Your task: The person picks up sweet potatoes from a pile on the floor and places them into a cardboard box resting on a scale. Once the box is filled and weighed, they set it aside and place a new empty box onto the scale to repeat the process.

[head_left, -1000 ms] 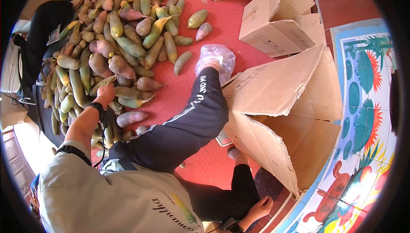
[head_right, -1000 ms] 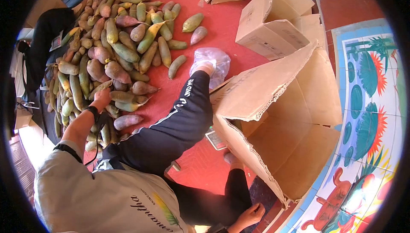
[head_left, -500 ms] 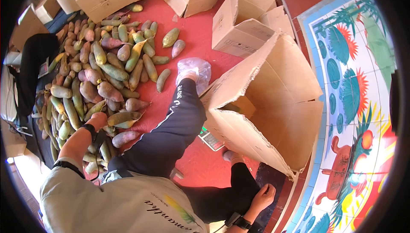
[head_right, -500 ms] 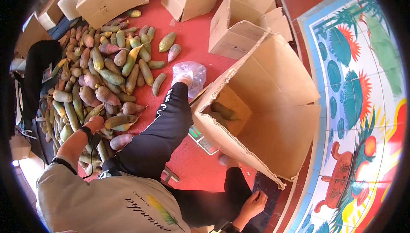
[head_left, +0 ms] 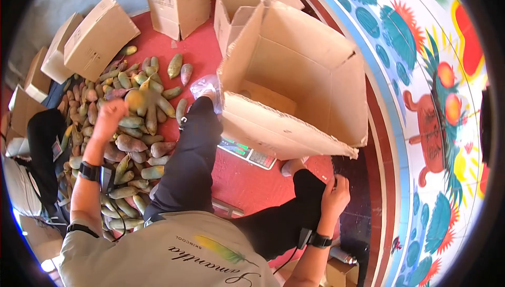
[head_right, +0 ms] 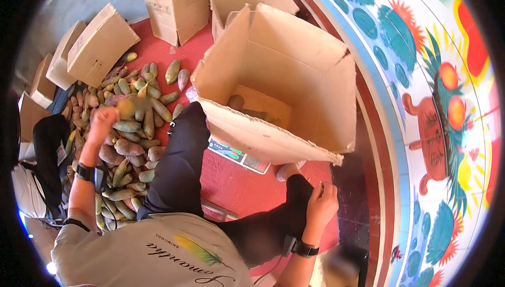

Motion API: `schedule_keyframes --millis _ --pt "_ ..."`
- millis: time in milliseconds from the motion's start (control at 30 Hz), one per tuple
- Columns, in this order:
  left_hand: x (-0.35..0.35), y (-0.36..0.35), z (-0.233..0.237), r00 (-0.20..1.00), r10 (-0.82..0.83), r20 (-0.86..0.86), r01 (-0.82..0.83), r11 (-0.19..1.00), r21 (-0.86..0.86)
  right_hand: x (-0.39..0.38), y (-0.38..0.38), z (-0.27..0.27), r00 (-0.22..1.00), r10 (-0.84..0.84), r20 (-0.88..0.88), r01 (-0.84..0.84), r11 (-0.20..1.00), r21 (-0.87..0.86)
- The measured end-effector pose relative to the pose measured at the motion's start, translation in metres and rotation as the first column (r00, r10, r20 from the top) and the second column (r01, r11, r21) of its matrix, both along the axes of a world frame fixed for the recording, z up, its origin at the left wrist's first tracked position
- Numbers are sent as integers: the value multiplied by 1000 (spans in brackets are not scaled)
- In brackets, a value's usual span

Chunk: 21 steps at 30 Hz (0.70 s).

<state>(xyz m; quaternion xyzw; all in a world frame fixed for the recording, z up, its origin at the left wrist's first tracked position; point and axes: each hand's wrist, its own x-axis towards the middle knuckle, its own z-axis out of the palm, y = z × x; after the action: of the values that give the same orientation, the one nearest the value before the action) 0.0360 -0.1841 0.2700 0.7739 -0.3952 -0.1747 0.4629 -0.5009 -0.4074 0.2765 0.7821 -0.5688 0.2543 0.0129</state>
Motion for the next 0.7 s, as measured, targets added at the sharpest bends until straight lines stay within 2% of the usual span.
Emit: schedule_keyframes --millis 67,133,167,200,233,300,333,400,467,500,567,600,700 --pt "-27 -35 64 994 103 29 -99 989 -111 1 1 2 1000 -17 1 17 1000 -5" --pt "-42 -62 106 994 91 -57 -101 975 -196 0 2 1 1000 2 31 -1 1000 -24" --pt "-53 -77 125 998 53 -37 -61 959 -276 -2 1 -1 1000 9 28 -7 999 -53" --pt "-65 -93 139 1000 16 -15 -20 935 -354 -3 1 -1 1000 -4 30 5 999 -53" --pt "-75 -108 147 1000 3 -14 -8 935 -354 -3 2 0 999 2 39 0 998 -62" --pt "-94 -136 158 987 -132 -86 74 869 -490 -6 2 -3 999 8 54 -3 997 -83" --pt "-107 -150 160 986 -141 -85 82 869 -489 -7 3 -2 998 -1 55 6 997 -81" --pt "-129 -174 157 992 -116 51 127 905 -406 -8 4 -1 998 -11 62 14 998 -57" --pt "-131 -194 140 877 -285 387 413 859 -303 -8 4 -1 997 -11 78 17 998 -66" --pt "-136 -201 135 875 -289 388 417 857 -303 -9 4 -1 996 -11 94 18 997 -73" --pt "-151 -214 128 655 -388 649 585 804 -109 -8 6 1 996 -15 91 22 997 -74" --pt "-159 -217 122 603 -431 672 605 796 -32 -7 6 2 996 -15 88 22 997 -77" --pt "-175 -219 107 564 -471 678 613 789 38 -7 6 3 991 -34 132 38 999 -28"
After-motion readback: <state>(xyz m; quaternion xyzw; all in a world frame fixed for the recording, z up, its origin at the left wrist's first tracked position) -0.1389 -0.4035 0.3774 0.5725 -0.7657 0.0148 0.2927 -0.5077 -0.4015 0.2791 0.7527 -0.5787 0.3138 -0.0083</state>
